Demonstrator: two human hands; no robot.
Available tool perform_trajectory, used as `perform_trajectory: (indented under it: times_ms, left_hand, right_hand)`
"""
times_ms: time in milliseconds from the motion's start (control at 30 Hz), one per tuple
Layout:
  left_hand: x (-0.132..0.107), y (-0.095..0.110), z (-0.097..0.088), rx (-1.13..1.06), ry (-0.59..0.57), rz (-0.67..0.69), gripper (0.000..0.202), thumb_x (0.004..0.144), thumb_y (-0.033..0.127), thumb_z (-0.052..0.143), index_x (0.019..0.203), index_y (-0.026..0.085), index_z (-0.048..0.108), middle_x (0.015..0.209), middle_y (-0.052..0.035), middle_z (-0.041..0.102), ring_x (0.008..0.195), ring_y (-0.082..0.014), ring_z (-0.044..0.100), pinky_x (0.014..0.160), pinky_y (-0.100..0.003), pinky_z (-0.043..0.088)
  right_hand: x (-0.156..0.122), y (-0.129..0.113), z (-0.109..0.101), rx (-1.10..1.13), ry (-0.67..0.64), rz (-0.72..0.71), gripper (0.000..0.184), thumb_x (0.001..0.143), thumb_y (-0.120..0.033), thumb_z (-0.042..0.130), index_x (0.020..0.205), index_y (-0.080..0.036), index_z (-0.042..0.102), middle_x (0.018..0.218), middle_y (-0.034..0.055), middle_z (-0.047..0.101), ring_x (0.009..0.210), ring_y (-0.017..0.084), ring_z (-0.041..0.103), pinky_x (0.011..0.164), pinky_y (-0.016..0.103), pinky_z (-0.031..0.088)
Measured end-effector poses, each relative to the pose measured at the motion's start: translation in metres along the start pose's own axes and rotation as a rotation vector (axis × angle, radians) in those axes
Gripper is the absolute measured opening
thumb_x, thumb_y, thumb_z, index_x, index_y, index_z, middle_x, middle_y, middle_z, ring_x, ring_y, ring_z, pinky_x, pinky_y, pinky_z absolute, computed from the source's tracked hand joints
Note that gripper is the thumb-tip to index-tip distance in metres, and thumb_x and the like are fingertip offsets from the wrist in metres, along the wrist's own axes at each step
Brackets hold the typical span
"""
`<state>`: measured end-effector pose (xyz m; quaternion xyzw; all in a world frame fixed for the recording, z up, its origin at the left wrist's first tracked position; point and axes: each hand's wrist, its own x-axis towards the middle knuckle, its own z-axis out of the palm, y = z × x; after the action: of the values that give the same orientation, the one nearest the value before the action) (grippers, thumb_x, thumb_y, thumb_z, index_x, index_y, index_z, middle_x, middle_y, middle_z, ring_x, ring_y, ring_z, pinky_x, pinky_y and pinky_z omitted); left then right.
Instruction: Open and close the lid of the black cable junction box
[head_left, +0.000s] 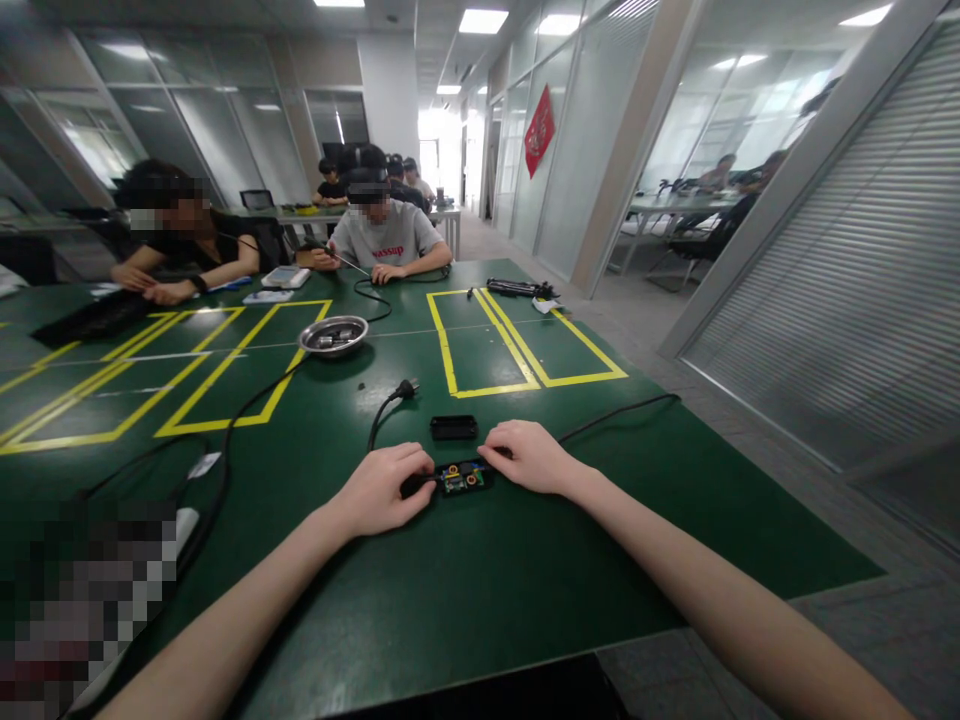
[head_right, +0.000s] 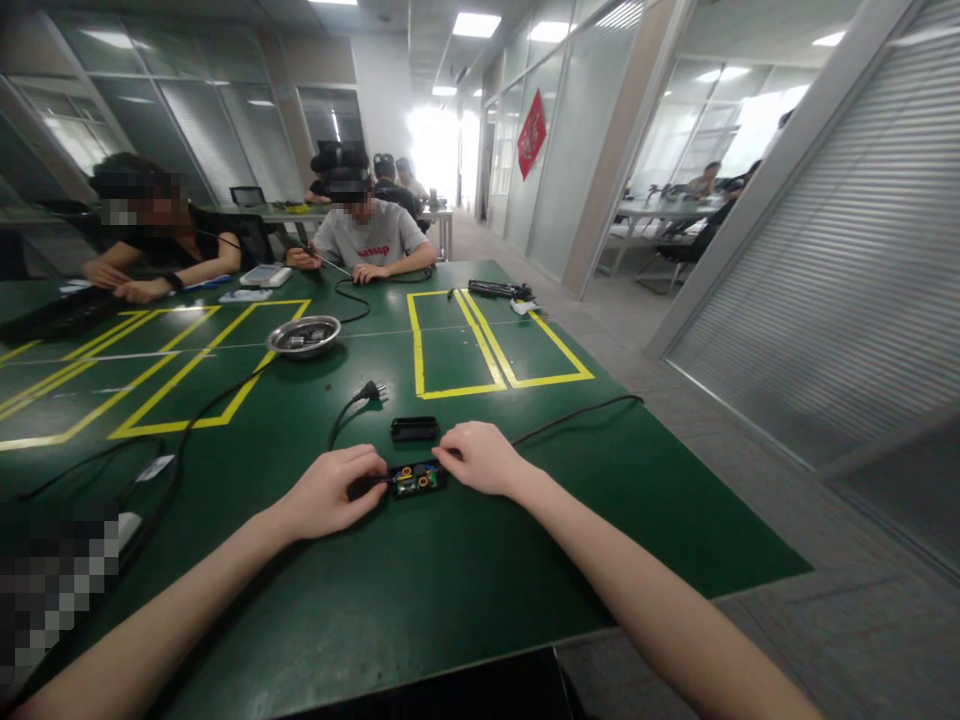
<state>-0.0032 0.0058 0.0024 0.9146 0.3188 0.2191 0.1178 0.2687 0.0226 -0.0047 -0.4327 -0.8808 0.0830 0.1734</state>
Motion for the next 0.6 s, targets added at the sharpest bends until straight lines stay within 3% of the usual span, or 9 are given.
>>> perform_trajectory:
  times_ms: [233,433,533,600]
  left_hand:
    - [-0.001,0.001,0.003,-0.051,0.012,0.017,0.014,0.096,0.022,0.052,0.102,0.021,0.065,0.090,-0.0034,0.069,0.077,-0.0169,0.064,0.069,-0.027,0.050]
    - [0.001,0.004,0.003,-0.035,-0.008,0.048,0.021,0.100,0.022,0.048,0.085,0.020,0.063,0.083,-0.0035,0.064,0.075,-0.0165,0.062,0.067,-0.026,0.047]
    - [0.002,0.008,0.007,0.021,-0.008,0.049,0.013,0.092,0.031,0.063,0.086,0.019,0.062,0.084,-0.0036,0.064,0.078,-0.0186,0.061,0.068,-0.028,0.047]
    - [0.003,0.009,0.010,0.109,0.016,0.035,0.021,0.089,0.037,0.070,0.083,0.019,0.061,0.082,-0.0032,0.065,0.077,-0.0200,0.061,0.069,-0.030,0.047]
  right_hand:
    - [0.003,0.000,0.006,0.011,0.004,0.067,0.035,0.101,-0.032,0.057,0.069,-0.021,0.066,0.061,0.0018,0.064,0.059,0.016,0.058,0.060,0.028,0.028]
    - [0.008,-0.001,0.010,0.007,0.017,0.068,0.025,0.099,-0.029,0.061,0.079,-0.021,0.074,0.063,0.0019,0.068,0.061,0.016,0.061,0.062,0.027,0.032]
    - [0.011,0.000,0.011,-0.014,0.035,0.079,0.023,0.098,-0.027,0.062,0.079,-0.021,0.074,0.062,0.0012,0.067,0.061,0.016,0.061,0.062,0.027,0.031]
    - [0.012,0.000,0.012,-0.007,0.044,0.100,0.021,0.096,-0.025,0.063,0.078,-0.020,0.073,0.060,-0.0001,0.065,0.060,0.015,0.059,0.061,0.026,0.031]
